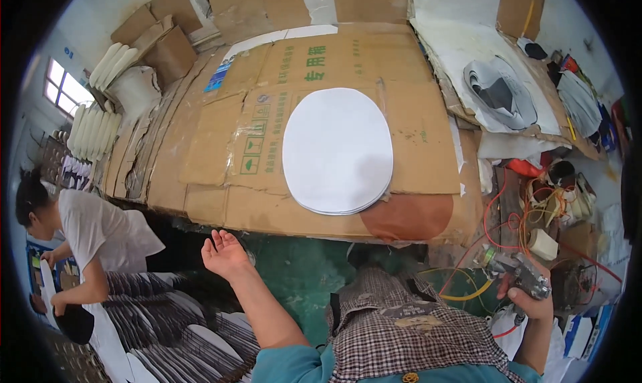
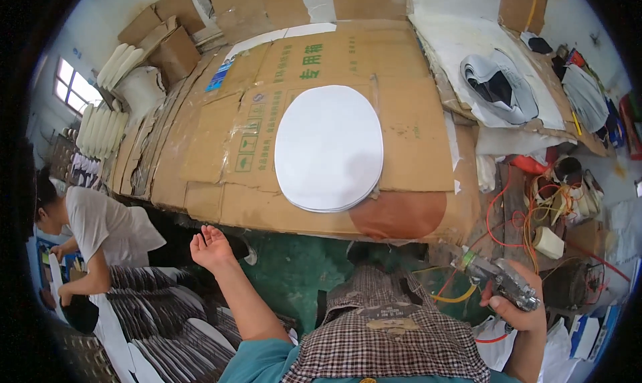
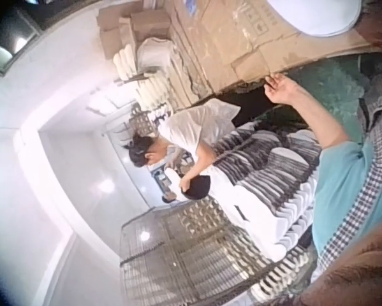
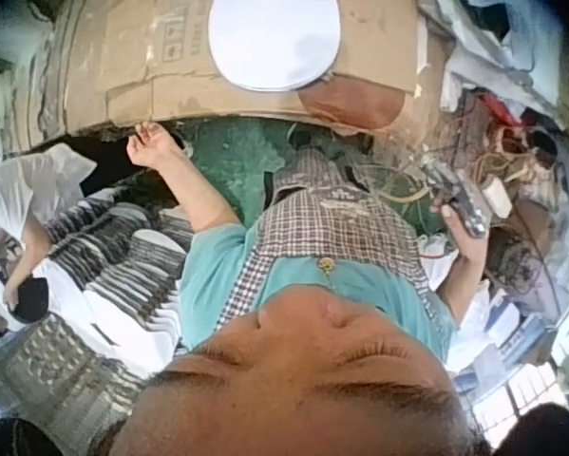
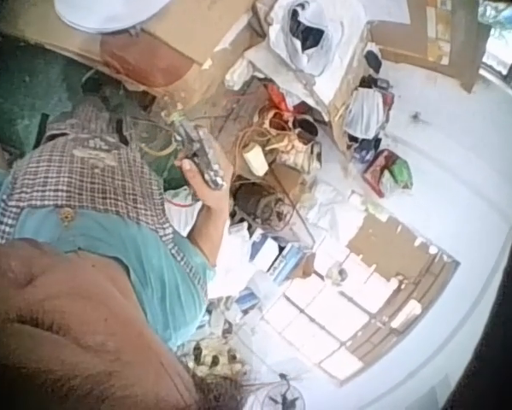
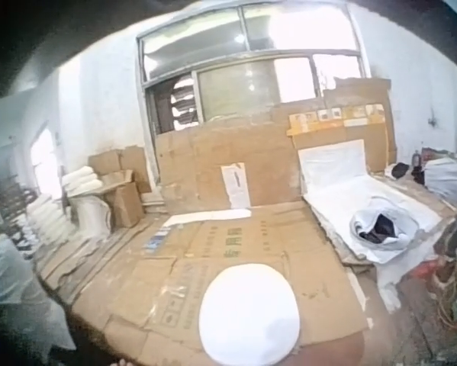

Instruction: Applying adhesive to white foam pads and stacking them on a rack for assembly or drying.

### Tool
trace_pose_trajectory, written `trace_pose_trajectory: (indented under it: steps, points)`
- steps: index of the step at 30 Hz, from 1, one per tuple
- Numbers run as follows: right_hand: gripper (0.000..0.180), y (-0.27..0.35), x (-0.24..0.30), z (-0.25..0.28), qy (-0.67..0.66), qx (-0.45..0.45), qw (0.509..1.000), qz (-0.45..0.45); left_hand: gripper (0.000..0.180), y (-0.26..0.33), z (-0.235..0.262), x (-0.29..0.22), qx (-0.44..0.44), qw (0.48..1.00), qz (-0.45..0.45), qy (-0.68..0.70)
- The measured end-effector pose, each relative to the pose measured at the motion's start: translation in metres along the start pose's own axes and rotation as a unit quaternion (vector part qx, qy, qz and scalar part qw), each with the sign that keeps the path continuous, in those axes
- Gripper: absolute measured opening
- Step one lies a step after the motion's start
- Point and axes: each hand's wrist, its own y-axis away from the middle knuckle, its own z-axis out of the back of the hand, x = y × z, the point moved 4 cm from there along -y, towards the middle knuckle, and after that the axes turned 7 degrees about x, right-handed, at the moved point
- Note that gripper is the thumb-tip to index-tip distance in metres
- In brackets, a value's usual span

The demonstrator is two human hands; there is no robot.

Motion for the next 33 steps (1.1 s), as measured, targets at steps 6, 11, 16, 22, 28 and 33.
trace_pose_trajectory:
  steps: [6,11,16,22,28,33]
  points:
    - [0.056,0.012,0.004,0.013,0.000,-0.146,0.989,-0.005,0.027,-0.008,0.007,0.015,0.003,1.000,0.030,-0.008]
    - [0.057,0.013,0.001,-0.002,-0.007,0.027,0.999,-0.038,0.021,-0.011,0.017,0.039,0.007,0.998,0.065,-0.023]
    - [0.057,-0.021,-0.005,-0.022,-0.047,0.018,0.999,0.010,0.017,-0.001,0.034,0.081,0.010,0.988,0.118,-0.094]
    - [0.054,-0.011,-0.001,0.007,0.013,-0.183,0.983,-0.011,0.028,0.010,0.053,0.115,-0.019,0.967,0.178,-0.184]
    - [0.056,0.004,-0.006,0.007,0.008,-0.071,0.997,-0.025,0.035,0.012,0.053,0.135,0.016,0.932,0.181,-0.315]
    - [0.049,-0.007,-0.001,0.000,-0.030,-0.114,0.993,0.004,0.020,-0.021,0.077,0.189,0.144,0.788,0.108,-0.589]
